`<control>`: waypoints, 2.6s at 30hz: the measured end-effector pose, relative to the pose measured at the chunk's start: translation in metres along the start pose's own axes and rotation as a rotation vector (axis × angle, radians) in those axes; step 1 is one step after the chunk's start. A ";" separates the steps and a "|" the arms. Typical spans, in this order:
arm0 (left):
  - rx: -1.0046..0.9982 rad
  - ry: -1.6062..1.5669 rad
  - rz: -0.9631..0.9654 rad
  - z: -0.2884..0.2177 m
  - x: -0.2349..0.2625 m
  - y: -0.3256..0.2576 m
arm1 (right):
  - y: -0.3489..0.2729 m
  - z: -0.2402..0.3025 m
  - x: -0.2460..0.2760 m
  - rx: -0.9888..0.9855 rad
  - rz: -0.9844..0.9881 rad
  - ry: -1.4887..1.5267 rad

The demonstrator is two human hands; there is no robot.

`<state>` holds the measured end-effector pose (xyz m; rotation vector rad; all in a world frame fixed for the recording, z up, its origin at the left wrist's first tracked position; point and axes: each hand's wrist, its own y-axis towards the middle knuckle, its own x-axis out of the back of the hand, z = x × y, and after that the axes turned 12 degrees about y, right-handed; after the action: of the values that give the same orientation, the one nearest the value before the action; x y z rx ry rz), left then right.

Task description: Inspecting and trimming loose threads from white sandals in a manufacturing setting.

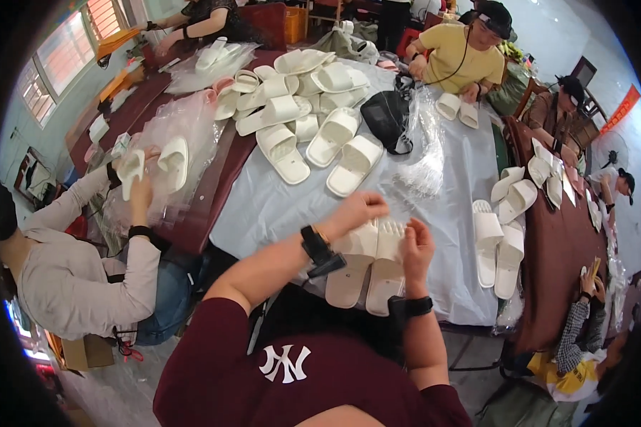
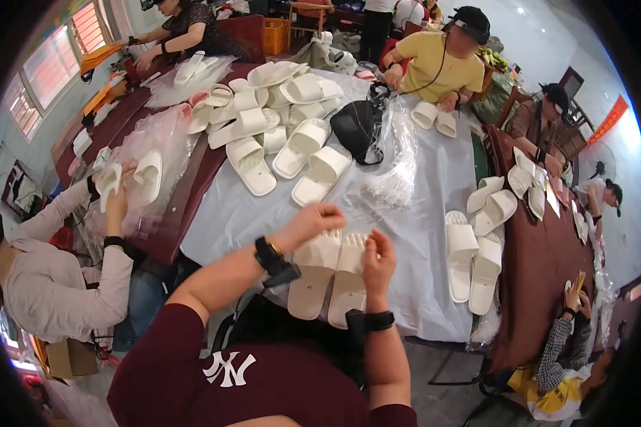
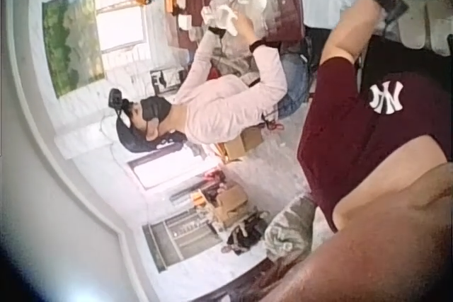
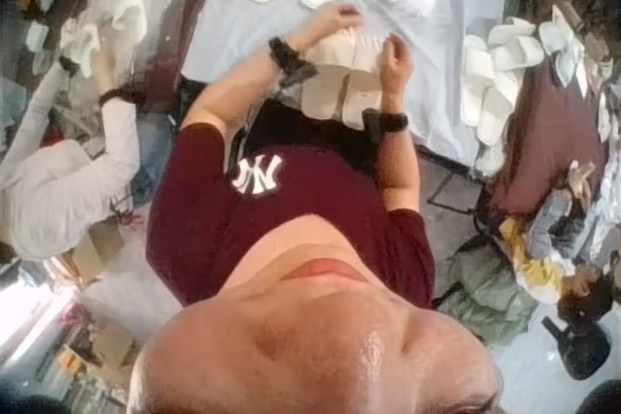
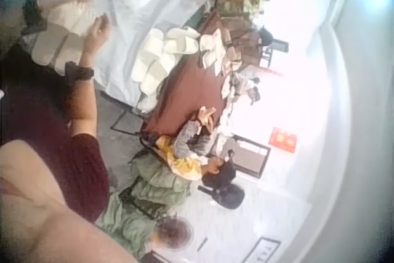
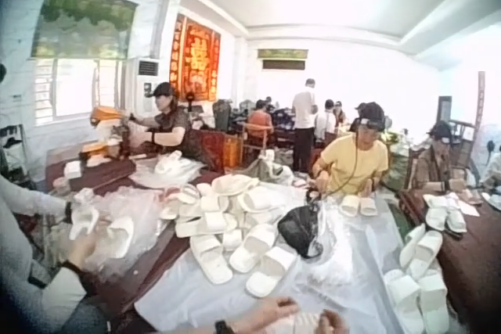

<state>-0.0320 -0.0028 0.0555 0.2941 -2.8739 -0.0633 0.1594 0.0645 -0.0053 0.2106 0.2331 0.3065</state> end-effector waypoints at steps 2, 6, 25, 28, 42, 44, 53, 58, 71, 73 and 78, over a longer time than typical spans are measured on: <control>0.020 -0.060 -0.002 -0.035 0.033 0.001 | 0.007 -0.002 0.022 0.062 -0.059 -0.097; 0.025 -0.074 -0.210 -0.086 0.124 -0.012 | 0.027 0.020 0.060 0.098 -0.101 -0.257; 0.123 0.527 -0.462 0.051 0.199 -0.049 | 0.111 0.038 0.227 -0.228 -0.640 -1.269; 0.151 0.341 -0.288 0.042 0.130 -0.070 | 0.121 0.026 0.237 -0.326 -0.649 -1.229; 0.308 0.181 -0.084 0.039 0.079 -0.104 | 0.068 0.089 0.239 0.108 -0.639 -1.023; 0.293 0.149 -0.009 0.036 0.066 -0.102 | 0.038 0.103 0.197 0.100 -0.569 -0.951; 0.345 -0.017 0.060 0.031 0.000 -0.078 | -0.055 0.054 0.030 -0.038 0.080 -0.587; 0.244 0.436 -0.271 0.061 0.018 -0.079 | -0.041 0.056 0.032 0.015 0.186 -0.627; 0.133 0.810 -0.111 0.048 0.005 -0.085 | -0.038 0.041 0.024 -0.250 0.313 -0.750; 0.114 0.826 -0.123 0.044 0.005 -0.086 | -0.032 0.047 0.028 -0.280 0.357 -0.726; -0.039 0.859 -0.029 0.043 0.012 -0.093 | 0.008 0.046 0.052 -0.354 0.516 -0.654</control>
<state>-0.0364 -0.0961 0.0108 0.2682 -2.0142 0.0049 0.2174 0.0806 0.0297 0.0084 -0.5313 0.7607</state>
